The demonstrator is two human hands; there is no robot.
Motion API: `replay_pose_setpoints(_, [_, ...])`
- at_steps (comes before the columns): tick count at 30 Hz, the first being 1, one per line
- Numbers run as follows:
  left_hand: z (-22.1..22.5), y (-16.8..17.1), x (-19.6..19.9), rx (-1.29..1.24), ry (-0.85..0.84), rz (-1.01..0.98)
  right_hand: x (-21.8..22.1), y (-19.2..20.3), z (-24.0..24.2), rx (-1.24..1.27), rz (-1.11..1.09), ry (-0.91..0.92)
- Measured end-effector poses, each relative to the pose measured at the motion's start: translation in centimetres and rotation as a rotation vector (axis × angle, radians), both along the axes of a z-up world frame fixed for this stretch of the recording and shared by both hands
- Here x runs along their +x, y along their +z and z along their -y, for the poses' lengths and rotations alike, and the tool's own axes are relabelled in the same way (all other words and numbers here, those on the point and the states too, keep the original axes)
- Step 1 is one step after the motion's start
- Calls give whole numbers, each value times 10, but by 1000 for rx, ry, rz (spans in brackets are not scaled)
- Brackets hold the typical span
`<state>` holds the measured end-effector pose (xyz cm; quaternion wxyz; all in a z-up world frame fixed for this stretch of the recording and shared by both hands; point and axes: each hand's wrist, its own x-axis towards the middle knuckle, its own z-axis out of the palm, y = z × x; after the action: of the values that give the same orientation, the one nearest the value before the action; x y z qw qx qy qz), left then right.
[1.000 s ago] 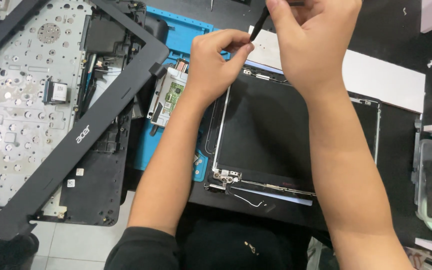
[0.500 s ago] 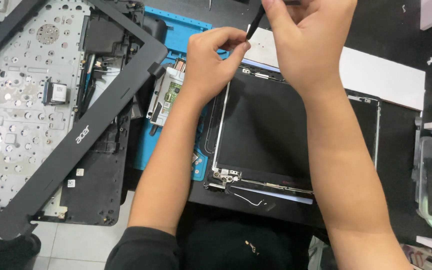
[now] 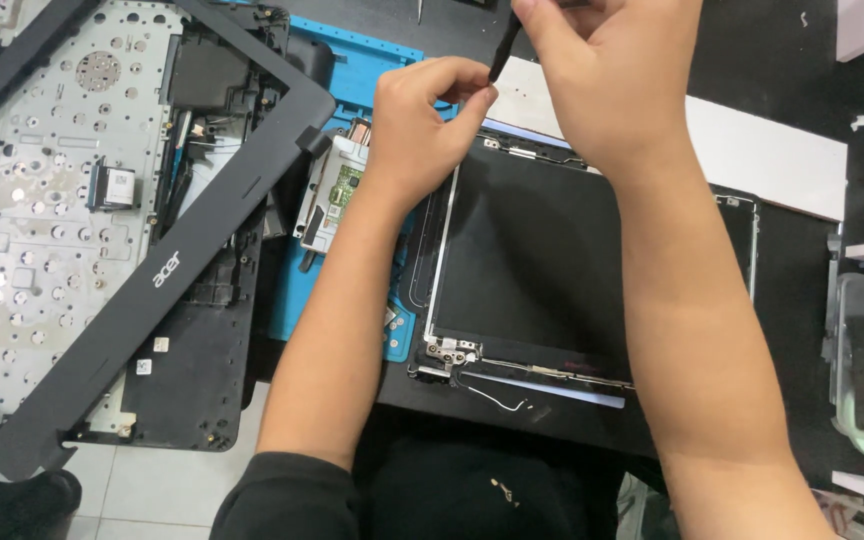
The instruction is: The person is repairing a laptop by unscrewing components and adjusting internal cables.
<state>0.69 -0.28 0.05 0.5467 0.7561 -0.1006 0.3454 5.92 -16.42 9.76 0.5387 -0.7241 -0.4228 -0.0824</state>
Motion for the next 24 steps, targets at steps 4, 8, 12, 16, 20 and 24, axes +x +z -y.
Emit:
replay_pose_setpoints(4, [1, 0, 1, 10, 6, 20, -5, 8, -2, -58, -16, -82])
replay_pose_setpoints(8, [-1, 1, 0, 3, 13, 35, 3, -5, 4, 56, 2, 63])
replay_pose_setpoints(12, [0, 1, 1, 2, 9, 38, 3, -5, 4, 21, -10, -27])
replay_pose_setpoints(16, [-1, -6, 3, -13, 11, 19, 2, -4, 0, 71, 25, 63])
replay_pose_setpoints(20, [1, 4, -3, 2, -2, 36, -5, 9, 29, -7, 18, -84])
replay_pose_setpoints(24, [1, 3, -4, 47, 18, 30, -3, -12, 163, 92, 96, -304])
